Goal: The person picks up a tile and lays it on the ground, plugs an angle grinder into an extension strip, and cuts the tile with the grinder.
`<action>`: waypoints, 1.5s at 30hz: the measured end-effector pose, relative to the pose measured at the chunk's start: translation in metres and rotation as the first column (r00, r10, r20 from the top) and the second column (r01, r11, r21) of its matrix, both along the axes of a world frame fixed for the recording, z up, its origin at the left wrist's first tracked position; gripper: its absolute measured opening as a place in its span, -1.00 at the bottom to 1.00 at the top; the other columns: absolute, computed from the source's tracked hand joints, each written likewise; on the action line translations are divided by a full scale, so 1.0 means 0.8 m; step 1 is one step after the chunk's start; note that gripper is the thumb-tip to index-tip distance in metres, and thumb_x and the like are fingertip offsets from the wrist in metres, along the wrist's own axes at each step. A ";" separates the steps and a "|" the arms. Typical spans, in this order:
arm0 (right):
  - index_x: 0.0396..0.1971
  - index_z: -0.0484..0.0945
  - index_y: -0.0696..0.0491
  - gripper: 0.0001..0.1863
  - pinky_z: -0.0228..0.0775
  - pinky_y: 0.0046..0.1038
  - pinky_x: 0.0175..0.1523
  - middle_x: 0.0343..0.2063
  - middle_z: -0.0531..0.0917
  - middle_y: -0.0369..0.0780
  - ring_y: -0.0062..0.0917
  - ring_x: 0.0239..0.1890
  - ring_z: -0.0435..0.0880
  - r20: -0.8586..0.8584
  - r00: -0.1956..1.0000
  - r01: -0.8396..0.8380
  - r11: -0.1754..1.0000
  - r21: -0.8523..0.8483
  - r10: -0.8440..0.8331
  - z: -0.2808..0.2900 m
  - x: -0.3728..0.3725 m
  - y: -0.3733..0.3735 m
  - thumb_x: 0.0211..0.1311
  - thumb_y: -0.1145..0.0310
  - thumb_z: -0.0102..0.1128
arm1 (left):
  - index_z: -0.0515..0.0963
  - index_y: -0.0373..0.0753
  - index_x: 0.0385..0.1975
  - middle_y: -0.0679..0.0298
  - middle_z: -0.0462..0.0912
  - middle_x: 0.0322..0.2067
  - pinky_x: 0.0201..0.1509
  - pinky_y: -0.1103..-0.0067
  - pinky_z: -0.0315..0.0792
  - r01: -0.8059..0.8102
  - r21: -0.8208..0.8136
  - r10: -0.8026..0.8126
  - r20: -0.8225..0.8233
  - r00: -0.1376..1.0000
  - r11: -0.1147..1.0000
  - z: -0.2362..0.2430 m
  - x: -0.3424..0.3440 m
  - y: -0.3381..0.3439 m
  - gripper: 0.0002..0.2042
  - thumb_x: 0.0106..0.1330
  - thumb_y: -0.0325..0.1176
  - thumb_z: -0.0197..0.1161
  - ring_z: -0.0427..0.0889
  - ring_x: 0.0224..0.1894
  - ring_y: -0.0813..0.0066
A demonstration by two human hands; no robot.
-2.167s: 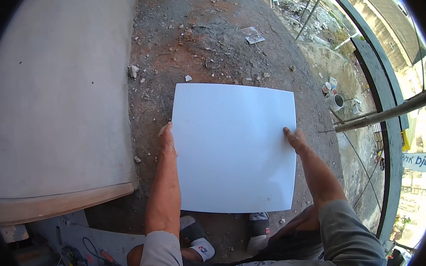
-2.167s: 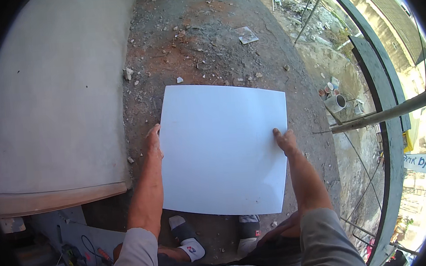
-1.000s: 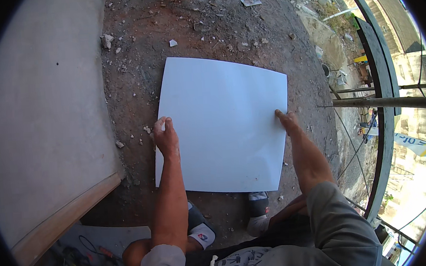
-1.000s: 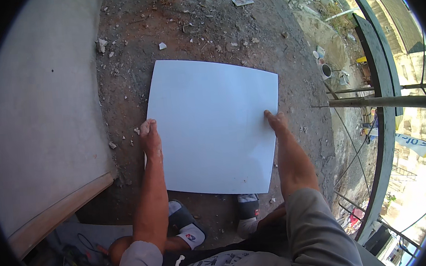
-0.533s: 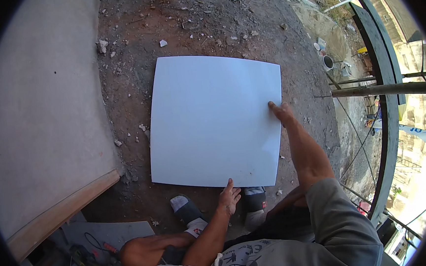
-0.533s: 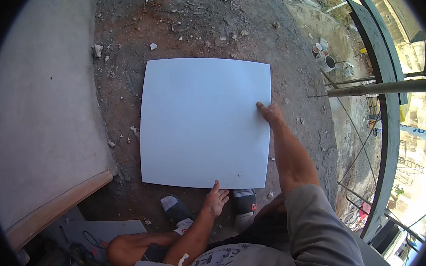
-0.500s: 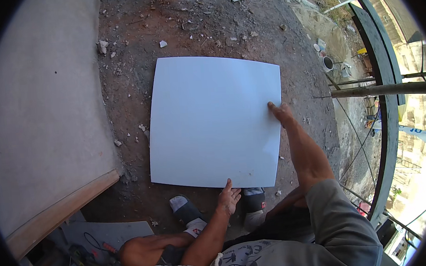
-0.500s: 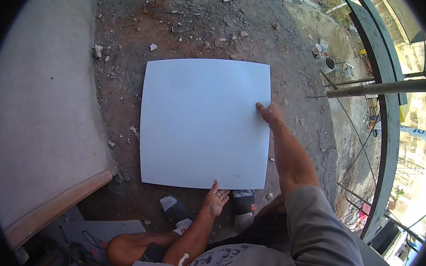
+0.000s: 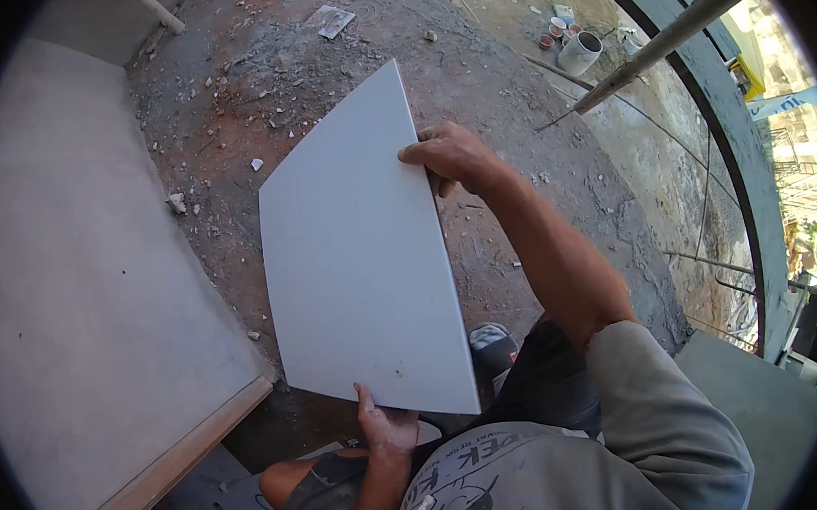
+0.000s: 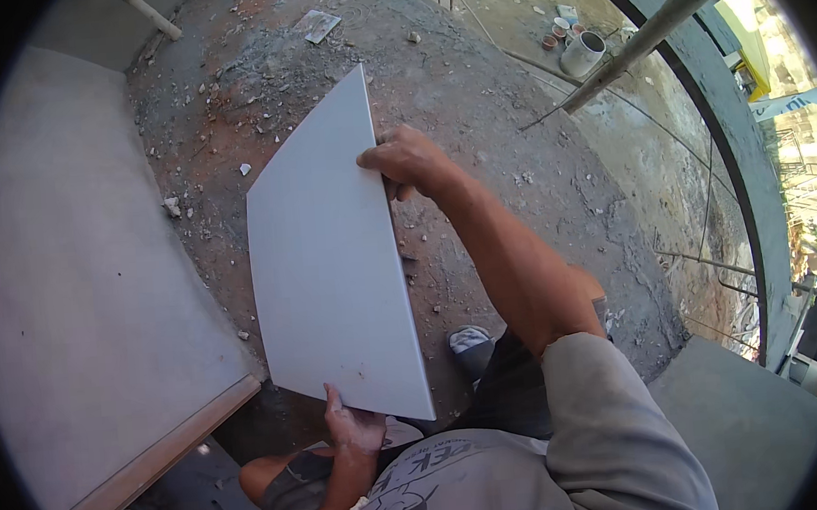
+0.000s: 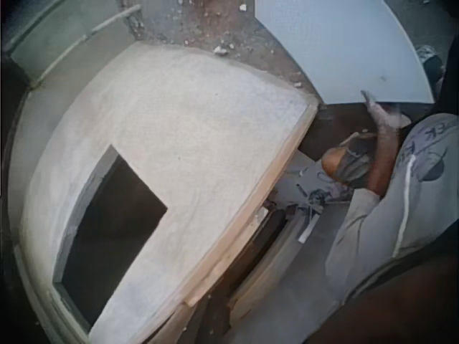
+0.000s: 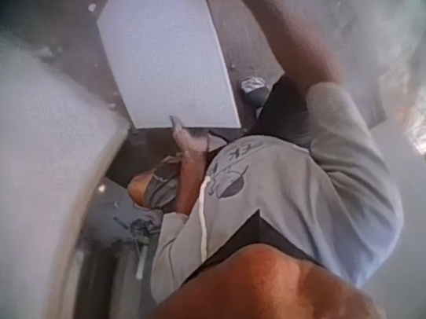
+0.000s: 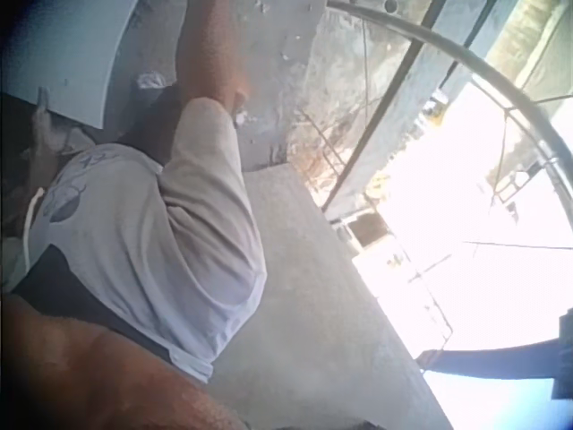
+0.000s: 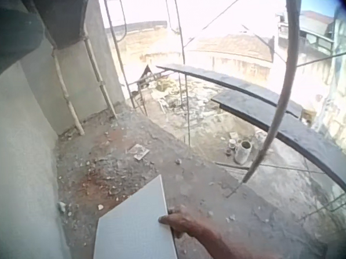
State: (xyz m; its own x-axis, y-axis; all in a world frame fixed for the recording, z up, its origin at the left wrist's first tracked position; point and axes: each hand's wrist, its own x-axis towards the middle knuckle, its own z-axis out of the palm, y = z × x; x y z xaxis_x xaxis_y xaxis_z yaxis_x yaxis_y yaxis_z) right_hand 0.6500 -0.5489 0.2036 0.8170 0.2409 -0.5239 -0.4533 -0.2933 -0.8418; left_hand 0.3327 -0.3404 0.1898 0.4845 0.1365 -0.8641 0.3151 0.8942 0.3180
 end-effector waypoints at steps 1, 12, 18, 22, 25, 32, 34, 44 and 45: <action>-0.31 0.61 0.27 -0.63 0.48 -0.44 -0.55 -0.58 0.64 -0.12 -0.48 -0.64 0.63 0.035 0.999 -0.013 0.998 0.054 0.011 0.013 0.003 0.010 0.13 0.20 0.17 | 0.27 -0.12 0.23 0.11 0.42 0.12 0.16 0.19 0.39 0.042 0.051 -0.041 -0.017 0.999 0.998 0.016 0.007 0.009 -0.48 0.44 0.09 -0.18 0.41 0.16 0.12; -0.47 0.60 0.24 -0.52 0.37 -0.50 -0.62 -0.71 0.56 -0.22 -0.54 -0.73 0.52 0.082 0.957 0.253 0.938 0.238 -0.279 0.012 -0.023 0.036 0.27 0.04 0.08 | 0.31 -0.15 0.22 0.23 0.45 0.16 0.21 0.24 0.41 -0.057 -0.126 0.053 -0.034 0.998 0.990 0.047 -0.005 0.003 -0.54 0.47 -0.01 -0.18 0.46 0.17 0.25; -0.48 0.59 0.17 -0.42 0.44 -0.42 -0.41 -0.57 0.61 -0.17 -0.46 -0.50 0.61 0.001 0.931 0.325 0.832 0.450 -0.365 -0.104 -0.029 0.038 0.35 -0.10 -0.08 | 0.29 -0.14 0.23 0.23 0.45 0.16 0.25 0.18 0.34 -0.041 -0.082 0.042 0.006 0.999 0.996 0.049 0.003 0.005 -0.51 0.47 0.03 -0.21 0.44 0.18 0.23; -0.17 0.54 0.18 -0.61 0.43 -0.10 0.02 -0.17 0.60 0.11 -0.01 -0.11 0.61 0.248 0.967 0.044 0.936 -0.350 0.047 -0.201 -0.072 0.069 0.20 0.15 0.06 | 0.30 -0.16 0.22 0.20 0.45 0.14 0.24 0.10 0.30 -0.095 -0.036 0.095 -0.003 0.995 0.995 0.068 0.013 0.006 -0.50 0.48 0.04 -0.26 0.43 0.17 0.15; 0.08 0.39 0.13 -0.49 0.43 -0.11 0.08 -0.05 0.47 0.02 -0.13 0.06 0.47 0.129 0.910 -0.250 0.769 -0.588 0.393 -0.259 -0.146 0.090 0.18 0.15 0.11 | 0.29 -0.17 0.22 0.19 0.45 0.13 0.23 0.12 0.32 -0.128 0.052 0.129 -0.012 0.992 0.990 0.074 0.018 0.007 -0.49 0.48 0.04 -0.25 0.43 0.16 0.14; 0.03 0.45 0.11 -0.54 0.38 -0.18 0.10 -0.12 0.50 -0.06 -0.18 0.02 0.49 0.253 0.799 -0.208 0.646 -0.735 0.546 -0.303 -0.197 0.105 0.21 0.16 0.05 | 0.28 -0.18 0.23 0.20 0.44 0.14 0.23 0.17 0.31 -0.144 0.161 0.141 0.029 0.990 0.976 0.070 0.012 0.016 -0.48 0.47 0.06 -0.22 0.41 0.17 0.15; 0.03 0.45 0.11 -0.55 0.39 -0.18 0.09 -0.12 0.51 -0.06 -0.18 0.01 0.49 0.243 0.784 -0.233 0.634 -0.738 0.571 -0.300 -0.199 0.108 0.21 0.15 0.05 | 0.28 -0.18 0.23 0.20 0.43 0.14 0.25 0.17 0.30 -0.157 0.124 0.153 0.039 0.987 0.980 0.063 0.009 0.010 -0.48 0.47 0.06 -0.22 0.40 0.18 0.16; 0.02 0.46 0.11 -0.55 0.41 -0.19 0.05 -0.12 0.53 -0.07 -0.20 -0.02 0.52 0.138 0.878 -0.287 0.736 -0.613 0.458 -0.315 -0.151 0.093 0.24 0.13 0.03 | 0.26 -0.13 0.25 0.21 0.39 0.18 0.30 0.14 0.22 -0.157 0.081 0.160 -0.030 0.987 0.984 0.037 0.001 -0.001 -0.49 0.47 0.06 -0.24 0.35 0.22 0.16; 0.02 0.46 0.12 -0.55 0.41 -0.19 0.05 -0.12 0.53 -0.07 -0.21 -0.03 0.52 0.117 0.897 -0.284 0.760 -0.585 0.426 -0.317 -0.144 0.087 0.24 0.13 0.02 | 0.27 -0.13 0.25 0.21 0.39 0.18 0.30 0.14 0.22 -0.146 0.075 0.145 0.022 0.989 0.986 0.035 -0.002 -0.001 -0.49 0.47 0.06 -0.24 0.35 0.22 0.16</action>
State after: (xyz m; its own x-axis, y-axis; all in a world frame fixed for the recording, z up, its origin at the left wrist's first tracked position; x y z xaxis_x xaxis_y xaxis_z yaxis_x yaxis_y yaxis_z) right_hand 0.5351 -0.4794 -0.0501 0.8417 0.2738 -0.4655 -0.0386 -0.8293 -0.5575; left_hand 0.3308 -0.3411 0.2178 0.4690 0.2715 -0.8404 0.1776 0.9032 0.3908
